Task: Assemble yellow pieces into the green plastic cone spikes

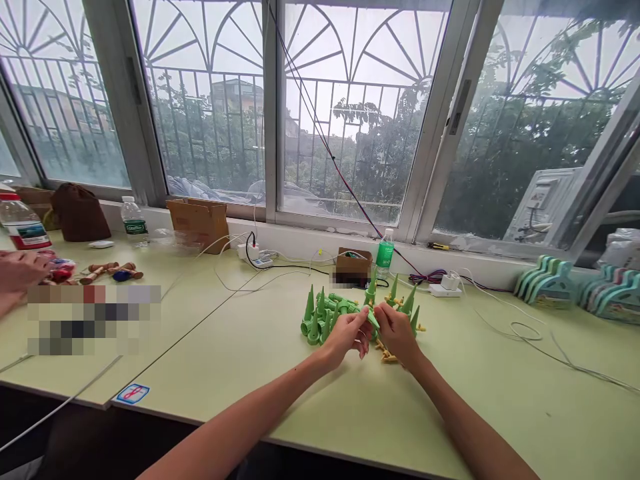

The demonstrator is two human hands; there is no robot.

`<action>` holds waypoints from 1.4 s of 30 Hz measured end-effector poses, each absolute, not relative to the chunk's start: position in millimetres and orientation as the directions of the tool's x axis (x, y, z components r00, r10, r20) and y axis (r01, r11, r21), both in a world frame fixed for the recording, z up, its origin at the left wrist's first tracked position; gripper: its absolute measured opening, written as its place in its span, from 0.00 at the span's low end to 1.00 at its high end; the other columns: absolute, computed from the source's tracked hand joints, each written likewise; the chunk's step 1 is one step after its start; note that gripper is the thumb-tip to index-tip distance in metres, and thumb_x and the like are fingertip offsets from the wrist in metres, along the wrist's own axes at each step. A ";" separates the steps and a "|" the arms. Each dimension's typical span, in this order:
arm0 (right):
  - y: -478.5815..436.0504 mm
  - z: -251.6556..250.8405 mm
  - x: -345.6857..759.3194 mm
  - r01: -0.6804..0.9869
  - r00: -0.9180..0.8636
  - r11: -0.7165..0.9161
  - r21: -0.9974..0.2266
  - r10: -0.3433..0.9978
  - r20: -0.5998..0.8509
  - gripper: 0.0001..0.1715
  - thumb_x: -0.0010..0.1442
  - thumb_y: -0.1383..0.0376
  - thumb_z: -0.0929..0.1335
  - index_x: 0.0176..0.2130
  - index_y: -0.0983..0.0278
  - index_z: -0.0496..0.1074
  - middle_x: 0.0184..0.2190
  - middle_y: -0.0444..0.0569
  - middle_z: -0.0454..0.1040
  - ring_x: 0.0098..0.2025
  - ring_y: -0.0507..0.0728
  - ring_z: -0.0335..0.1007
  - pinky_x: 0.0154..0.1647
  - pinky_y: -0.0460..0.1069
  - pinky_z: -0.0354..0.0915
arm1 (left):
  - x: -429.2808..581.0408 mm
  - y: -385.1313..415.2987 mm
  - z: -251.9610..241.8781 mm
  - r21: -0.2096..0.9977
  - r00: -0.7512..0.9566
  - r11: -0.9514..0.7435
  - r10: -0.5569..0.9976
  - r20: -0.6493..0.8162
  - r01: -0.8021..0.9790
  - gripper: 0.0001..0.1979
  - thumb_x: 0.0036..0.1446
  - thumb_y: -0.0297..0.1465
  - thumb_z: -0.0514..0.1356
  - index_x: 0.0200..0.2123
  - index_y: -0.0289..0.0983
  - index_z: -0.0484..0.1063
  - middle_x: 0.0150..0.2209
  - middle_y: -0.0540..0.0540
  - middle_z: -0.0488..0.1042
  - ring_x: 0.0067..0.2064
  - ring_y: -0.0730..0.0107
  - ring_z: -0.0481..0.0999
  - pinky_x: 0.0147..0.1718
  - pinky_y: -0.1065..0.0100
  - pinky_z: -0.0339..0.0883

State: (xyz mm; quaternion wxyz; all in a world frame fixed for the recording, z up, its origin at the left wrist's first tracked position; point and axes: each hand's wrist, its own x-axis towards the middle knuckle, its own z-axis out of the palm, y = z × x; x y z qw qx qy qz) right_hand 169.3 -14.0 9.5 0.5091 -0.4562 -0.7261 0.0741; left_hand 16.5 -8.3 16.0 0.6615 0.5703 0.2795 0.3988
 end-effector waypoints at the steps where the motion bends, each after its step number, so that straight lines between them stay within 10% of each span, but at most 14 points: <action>1: -14.4 9.7 169.2 0.590 -0.065 0.573 -0.569 0.736 0.673 0.24 0.68 0.54 0.56 0.24 0.61 0.52 0.17 0.38 0.54 0.20 0.49 0.48 0.23 0.46 0.48 | 16.1 -8.2 15.9 0.978 0.528 0.030 0.845 0.085 -0.206 0.28 0.53 0.56 0.57 0.25 0.34 0.64 0.26 0.49 0.67 0.18 0.77 0.67 0.14 0.73 0.59; 29: -14.1 10.2 169.6 0.595 -0.027 0.520 -0.612 0.775 0.632 0.28 0.68 0.49 0.53 0.21 0.60 0.52 0.15 0.39 0.53 0.18 0.51 0.50 0.21 0.47 0.49 | 15.8 -6.3 11.2 0.937 0.463 -0.340 0.820 0.335 -0.075 0.22 0.55 0.50 0.59 0.32 0.36 0.61 0.30 0.52 0.67 0.16 0.79 0.67 0.10 0.74 0.57; 42: -14.8 11.6 169.0 0.584 -0.027 0.527 -0.618 0.773 0.634 0.31 0.67 0.46 0.53 0.20 0.60 0.52 0.14 0.41 0.56 0.18 0.51 0.51 0.21 0.48 0.50 | 14.5 -10.6 13.7 0.915 0.431 -0.402 0.829 0.355 0.019 0.18 0.55 0.47 0.60 0.36 0.38 0.64 0.15 0.57 0.63 0.14 0.75 0.63 0.12 0.74 0.52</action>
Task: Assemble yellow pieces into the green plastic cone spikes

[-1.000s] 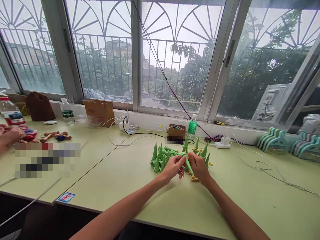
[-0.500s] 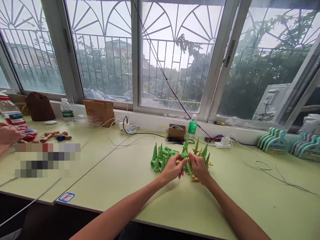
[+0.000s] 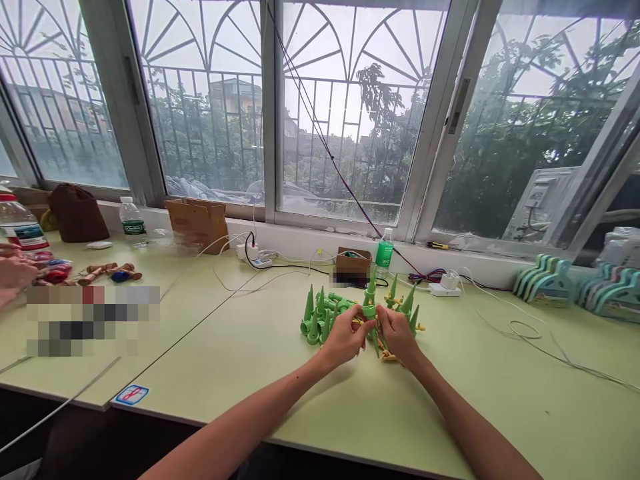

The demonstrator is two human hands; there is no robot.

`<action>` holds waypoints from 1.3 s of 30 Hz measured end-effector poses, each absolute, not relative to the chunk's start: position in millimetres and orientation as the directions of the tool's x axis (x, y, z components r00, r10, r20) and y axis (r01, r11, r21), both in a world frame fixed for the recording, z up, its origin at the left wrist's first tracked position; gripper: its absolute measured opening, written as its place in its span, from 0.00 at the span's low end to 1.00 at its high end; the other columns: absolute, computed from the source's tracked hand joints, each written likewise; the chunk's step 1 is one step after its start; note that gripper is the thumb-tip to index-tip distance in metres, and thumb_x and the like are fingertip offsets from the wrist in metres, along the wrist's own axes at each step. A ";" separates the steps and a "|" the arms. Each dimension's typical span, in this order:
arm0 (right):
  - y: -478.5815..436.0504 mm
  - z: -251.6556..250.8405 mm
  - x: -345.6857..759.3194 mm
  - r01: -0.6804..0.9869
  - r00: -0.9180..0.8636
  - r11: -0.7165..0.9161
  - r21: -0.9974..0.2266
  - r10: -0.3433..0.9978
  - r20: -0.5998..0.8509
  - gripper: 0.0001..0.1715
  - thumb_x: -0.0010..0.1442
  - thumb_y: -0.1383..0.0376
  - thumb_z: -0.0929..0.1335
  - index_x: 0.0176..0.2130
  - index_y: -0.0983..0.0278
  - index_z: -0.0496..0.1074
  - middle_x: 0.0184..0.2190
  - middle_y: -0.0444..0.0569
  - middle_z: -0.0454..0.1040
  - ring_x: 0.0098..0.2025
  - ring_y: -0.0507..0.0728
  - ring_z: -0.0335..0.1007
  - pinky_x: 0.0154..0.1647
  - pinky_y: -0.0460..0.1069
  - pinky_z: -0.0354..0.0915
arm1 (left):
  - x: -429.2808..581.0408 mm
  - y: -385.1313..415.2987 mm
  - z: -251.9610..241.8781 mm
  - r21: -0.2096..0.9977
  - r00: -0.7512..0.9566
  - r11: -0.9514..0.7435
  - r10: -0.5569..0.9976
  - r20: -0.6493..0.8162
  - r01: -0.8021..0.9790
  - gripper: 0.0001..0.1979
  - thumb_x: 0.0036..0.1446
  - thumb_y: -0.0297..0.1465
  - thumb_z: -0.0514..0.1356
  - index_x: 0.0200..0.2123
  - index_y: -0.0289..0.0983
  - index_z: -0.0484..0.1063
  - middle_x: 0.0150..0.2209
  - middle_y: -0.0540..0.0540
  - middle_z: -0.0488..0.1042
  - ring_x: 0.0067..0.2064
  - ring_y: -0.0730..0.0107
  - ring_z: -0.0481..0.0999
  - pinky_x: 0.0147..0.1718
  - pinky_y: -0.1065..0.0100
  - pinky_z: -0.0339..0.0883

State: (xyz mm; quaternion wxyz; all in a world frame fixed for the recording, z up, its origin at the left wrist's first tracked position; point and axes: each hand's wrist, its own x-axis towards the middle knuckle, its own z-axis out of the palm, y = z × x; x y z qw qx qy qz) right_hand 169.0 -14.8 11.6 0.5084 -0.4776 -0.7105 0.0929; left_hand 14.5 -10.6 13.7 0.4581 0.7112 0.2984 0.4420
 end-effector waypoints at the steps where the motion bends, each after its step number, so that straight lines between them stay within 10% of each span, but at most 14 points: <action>1: -14.8 11.8 168.9 0.583 -0.027 0.528 -0.617 0.772 0.635 0.31 0.67 0.46 0.53 0.20 0.60 0.52 0.14 0.41 0.56 0.18 0.51 0.51 0.21 0.48 0.50 | 14.5 -10.9 14.4 0.914 0.431 -0.404 0.830 0.354 0.027 0.18 0.55 0.47 0.60 0.37 0.38 0.64 0.15 0.57 0.63 0.14 0.75 0.63 0.12 0.74 0.52; 39: -14.5 8.6 170.1 0.508 -0.009 0.510 -0.694 0.809 0.588 0.32 0.67 0.45 0.54 0.20 0.60 0.55 0.14 0.40 0.56 0.18 0.52 0.53 0.21 0.48 0.52 | 16.7 -14.4 18.5 0.889 0.386 -0.453 0.833 0.395 0.068 0.18 0.55 0.45 0.60 0.38 0.37 0.65 0.32 0.49 0.70 0.19 0.78 0.67 0.16 0.74 0.58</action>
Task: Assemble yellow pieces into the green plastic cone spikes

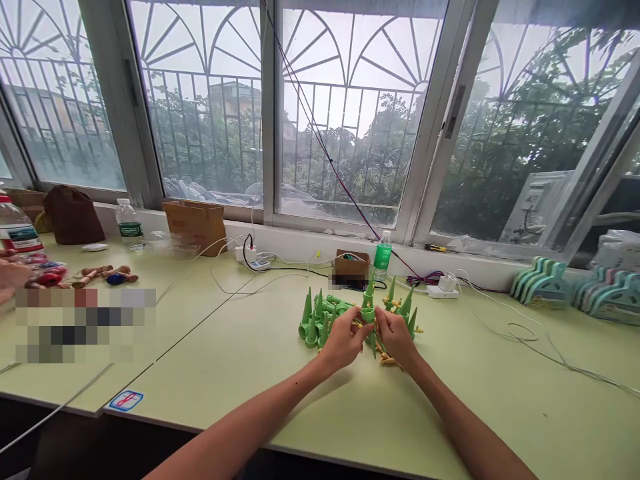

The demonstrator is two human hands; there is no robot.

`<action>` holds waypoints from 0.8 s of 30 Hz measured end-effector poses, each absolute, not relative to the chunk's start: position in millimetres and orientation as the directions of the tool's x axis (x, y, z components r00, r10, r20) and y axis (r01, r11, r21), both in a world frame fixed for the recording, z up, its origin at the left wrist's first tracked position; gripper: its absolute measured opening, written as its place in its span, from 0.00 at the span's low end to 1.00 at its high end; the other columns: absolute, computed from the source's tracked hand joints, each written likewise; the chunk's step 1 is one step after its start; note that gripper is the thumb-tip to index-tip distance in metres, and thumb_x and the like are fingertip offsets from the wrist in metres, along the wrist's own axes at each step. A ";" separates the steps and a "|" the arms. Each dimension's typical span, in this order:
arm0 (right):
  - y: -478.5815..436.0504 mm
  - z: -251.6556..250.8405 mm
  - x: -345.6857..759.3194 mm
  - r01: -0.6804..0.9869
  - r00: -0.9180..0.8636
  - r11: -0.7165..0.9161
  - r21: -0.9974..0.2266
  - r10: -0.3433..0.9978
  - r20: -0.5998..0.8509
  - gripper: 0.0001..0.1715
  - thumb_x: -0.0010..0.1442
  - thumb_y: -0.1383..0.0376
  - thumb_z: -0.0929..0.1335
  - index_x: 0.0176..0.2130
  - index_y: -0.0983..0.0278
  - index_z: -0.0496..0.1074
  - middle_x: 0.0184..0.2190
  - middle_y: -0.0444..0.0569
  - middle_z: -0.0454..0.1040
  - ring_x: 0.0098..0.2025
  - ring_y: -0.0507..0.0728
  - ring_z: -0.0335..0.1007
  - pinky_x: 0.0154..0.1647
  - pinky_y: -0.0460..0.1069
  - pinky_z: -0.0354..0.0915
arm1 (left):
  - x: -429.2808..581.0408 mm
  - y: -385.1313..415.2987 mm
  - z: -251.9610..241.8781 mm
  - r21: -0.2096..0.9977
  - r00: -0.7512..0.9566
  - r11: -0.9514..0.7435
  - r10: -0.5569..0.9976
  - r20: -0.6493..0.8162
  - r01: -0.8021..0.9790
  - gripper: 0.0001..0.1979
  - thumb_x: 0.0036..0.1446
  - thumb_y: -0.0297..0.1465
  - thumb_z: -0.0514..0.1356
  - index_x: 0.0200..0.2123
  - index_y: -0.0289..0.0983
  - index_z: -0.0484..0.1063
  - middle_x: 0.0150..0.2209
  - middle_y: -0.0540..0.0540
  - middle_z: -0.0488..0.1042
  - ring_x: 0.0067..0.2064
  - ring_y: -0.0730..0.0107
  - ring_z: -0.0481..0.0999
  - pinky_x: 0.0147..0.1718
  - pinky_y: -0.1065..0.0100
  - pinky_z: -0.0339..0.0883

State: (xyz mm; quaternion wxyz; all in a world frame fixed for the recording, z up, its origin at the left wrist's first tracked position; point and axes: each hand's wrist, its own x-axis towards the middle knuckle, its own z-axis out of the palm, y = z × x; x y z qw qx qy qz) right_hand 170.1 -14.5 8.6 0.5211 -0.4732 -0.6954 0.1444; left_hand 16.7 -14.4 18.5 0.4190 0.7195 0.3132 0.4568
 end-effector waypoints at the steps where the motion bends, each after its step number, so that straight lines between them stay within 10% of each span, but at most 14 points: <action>1: -14.5 8.6 170.1 0.505 -0.009 0.511 -0.696 0.809 0.588 0.32 0.67 0.45 0.54 0.20 0.60 0.55 0.14 0.40 0.56 0.18 0.51 0.53 0.21 0.48 0.52 | 16.7 -14.4 18.5 0.889 0.387 -0.452 0.834 0.394 0.069 0.18 0.55 0.45 0.60 0.38 0.37 0.65 0.32 0.49 0.70 0.19 0.78 0.67 0.16 0.74 0.58; 24: -11.9 6.4 171.4 0.516 -0.024 0.524 -0.677 0.799 0.600 0.29 0.68 0.48 0.54 0.21 0.60 0.54 0.15 0.40 0.56 0.19 0.51 0.52 0.22 0.48 0.50 | 17.3 -14.5 14.8 0.869 0.402 -0.489 0.812 0.423 0.074 0.13 0.58 0.41 0.59 0.36 0.37 0.64 0.30 0.52 0.68 0.19 0.79 0.67 0.16 0.74 0.57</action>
